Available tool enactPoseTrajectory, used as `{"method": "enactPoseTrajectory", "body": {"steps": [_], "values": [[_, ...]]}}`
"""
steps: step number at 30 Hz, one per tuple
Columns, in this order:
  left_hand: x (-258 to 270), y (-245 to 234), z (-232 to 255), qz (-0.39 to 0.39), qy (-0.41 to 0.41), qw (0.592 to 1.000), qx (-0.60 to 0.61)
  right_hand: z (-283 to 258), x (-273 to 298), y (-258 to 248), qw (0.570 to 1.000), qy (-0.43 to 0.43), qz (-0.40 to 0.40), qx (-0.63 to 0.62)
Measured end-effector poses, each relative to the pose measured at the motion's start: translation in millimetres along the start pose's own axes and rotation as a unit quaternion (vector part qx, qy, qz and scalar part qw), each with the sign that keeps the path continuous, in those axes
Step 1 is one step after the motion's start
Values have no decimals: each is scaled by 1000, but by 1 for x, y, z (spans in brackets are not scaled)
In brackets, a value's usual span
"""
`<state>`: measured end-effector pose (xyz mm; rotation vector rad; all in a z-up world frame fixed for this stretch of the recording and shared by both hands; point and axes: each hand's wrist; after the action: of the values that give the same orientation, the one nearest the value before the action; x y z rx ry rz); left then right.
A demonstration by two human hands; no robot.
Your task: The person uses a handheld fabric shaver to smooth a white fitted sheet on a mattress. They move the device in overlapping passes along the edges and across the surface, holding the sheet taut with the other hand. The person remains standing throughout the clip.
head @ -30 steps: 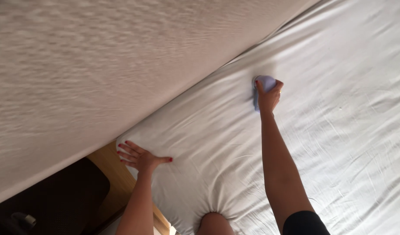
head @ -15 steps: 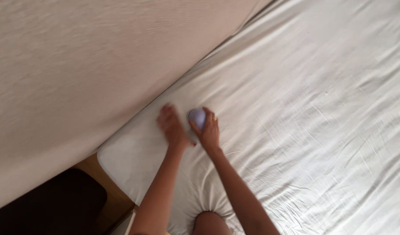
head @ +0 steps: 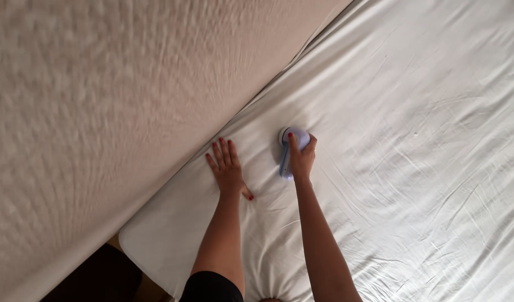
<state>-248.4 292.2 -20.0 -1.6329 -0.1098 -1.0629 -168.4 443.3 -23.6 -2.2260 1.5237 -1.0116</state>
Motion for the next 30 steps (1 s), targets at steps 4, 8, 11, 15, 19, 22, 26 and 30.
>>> {"method": "enactPoseTrajectory", "body": {"steps": [4,8,11,15,19,22,26,30], "values": [[1,-2,3,-5,-10,1000,-22,-5,-2,-3,998,38,-37,-14],[-2,2,3,-15,-7,1000,-13,-17,4,-8,992,69,-93,-55],[-3,3,2,-16,-6,1000,-4,-19,2,-9,987,68,-128,-71],[-3,3,2,-17,-5,1000,2,-15,-4,-8,982,75,-155,-82],[-2,2,3,-14,-6,1000,-13,-19,0,-3,983,68,-147,-83],[-4,2,2,-19,-8,1000,-8,-15,-2,4,978,80,-174,-84],[-5,7,3,-14,-7,1000,-14,-30,13,5,980,63,-181,-60],[-11,15,2,8,-4,1000,-9,-17,17,21,973,12,-224,48]]}}
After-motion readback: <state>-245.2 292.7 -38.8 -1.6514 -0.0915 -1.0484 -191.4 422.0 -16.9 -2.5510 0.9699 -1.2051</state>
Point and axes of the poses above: each hand's wrist, its own x-axis away from the middle knuckle, its own y-axis out of the palm, z = x × y, and after that the axes turned 2 degrees about y, right-handed
